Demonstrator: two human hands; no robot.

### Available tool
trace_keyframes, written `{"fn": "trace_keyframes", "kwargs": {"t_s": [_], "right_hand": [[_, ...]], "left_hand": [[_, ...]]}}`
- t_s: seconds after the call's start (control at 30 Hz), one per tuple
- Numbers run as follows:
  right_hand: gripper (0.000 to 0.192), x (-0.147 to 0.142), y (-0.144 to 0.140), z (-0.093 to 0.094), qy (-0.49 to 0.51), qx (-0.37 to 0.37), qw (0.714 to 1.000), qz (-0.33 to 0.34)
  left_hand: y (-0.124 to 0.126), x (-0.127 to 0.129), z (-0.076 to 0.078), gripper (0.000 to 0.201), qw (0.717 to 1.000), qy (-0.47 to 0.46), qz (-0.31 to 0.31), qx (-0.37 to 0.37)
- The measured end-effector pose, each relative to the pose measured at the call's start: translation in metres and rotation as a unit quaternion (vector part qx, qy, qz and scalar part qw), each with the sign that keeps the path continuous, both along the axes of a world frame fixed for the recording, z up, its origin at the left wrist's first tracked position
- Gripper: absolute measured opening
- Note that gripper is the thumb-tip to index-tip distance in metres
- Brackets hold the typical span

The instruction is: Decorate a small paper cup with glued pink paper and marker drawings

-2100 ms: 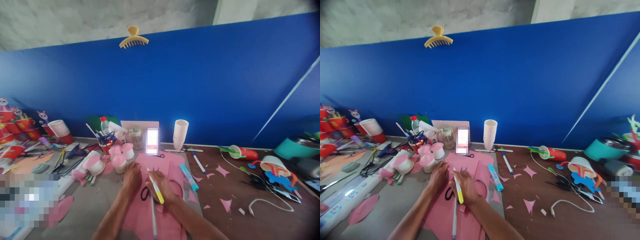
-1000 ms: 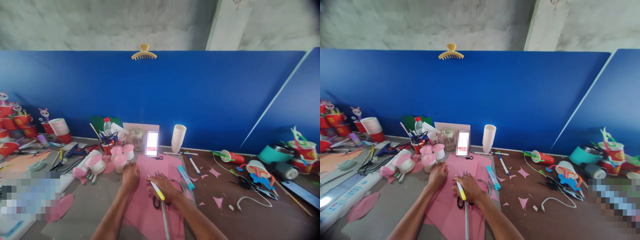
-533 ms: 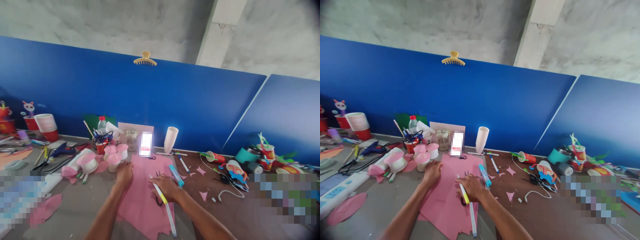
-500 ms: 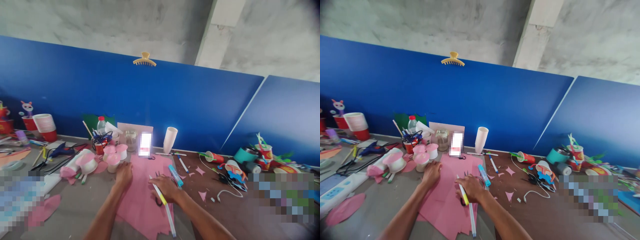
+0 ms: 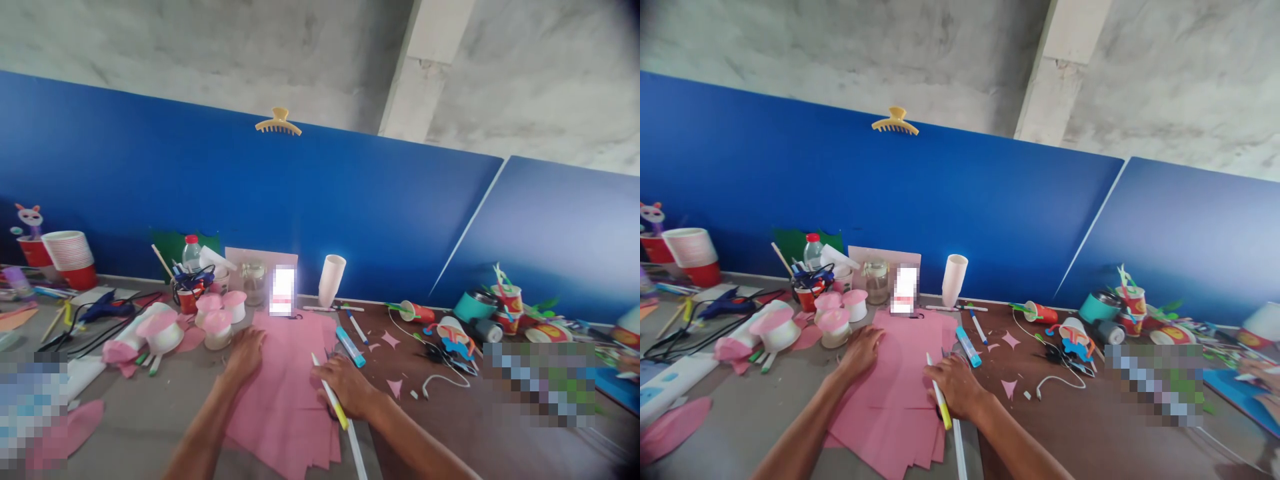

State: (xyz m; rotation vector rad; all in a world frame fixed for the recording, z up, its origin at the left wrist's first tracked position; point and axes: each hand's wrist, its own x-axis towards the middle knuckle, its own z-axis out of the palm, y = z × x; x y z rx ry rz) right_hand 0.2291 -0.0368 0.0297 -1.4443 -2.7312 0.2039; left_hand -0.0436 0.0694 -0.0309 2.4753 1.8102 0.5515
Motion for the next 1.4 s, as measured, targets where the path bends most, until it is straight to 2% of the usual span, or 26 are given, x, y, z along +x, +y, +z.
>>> {"fn": "trace_keyframes", "kwargs": {"t_s": [0.13,0.27,0.37,0.47,0.6,0.77,1.07,1.13,1.23,1.3,1.4], "right_hand": [[0.030,0.013,0.000,-0.005,0.012,0.018,1.000,-0.010],[0.025,0.023,-0.004,-0.001,0.015,0.022,0.999,-0.035],[0.030,0.025,-0.010,0.001,0.029,0.030,0.996,-0.078],[0.036,0.023,-0.012,-0.006,0.038,0.039,0.994,-0.099],[0.034,0.016,-0.008,-0.017,0.029,0.038,0.994,-0.099],[0.035,0.012,0.000,-0.016,0.016,0.011,0.997,-0.081],[0.034,0.046,0.000,-0.016,-0.012,0.041,0.998,-0.047],[0.033,0.055,0.002,-0.013,-0.002,0.048,0.998,-0.042],[0.034,0.059,0.004,-0.002,0.050,0.053,0.997,-0.029],[0.036,0.050,0.002,0.009,0.099,0.051,0.993,-0.033],[0.037,0.023,-0.007,0.025,0.145,0.018,0.989,0.003]], "left_hand": [[-0.001,-0.001,0.001,0.041,1.000,-0.002,-0.005,0.004],[-0.001,-0.002,0.002,0.035,1.000,-0.009,0.000,0.005],[0.000,-0.002,0.002,0.032,1.000,-0.015,0.006,0.001],[0.001,0.000,0.001,0.032,1.000,-0.020,0.013,-0.003],[0.000,0.002,0.002,0.033,1.000,-0.020,0.011,-0.007],[-0.006,0.005,0.001,0.036,1.000,-0.020,0.006,-0.008],[-0.011,0.009,0.010,0.019,0.998,-0.035,-0.051,-0.011],[-0.011,0.011,0.014,0.012,0.997,-0.035,-0.069,-0.012],[-0.013,0.013,0.019,0.015,0.995,-0.027,-0.098,-0.012],[-0.014,0.013,0.021,0.017,0.993,-0.021,-0.119,-0.013],[-0.016,0.012,0.020,0.019,0.990,-0.016,-0.138,-0.014]]}}
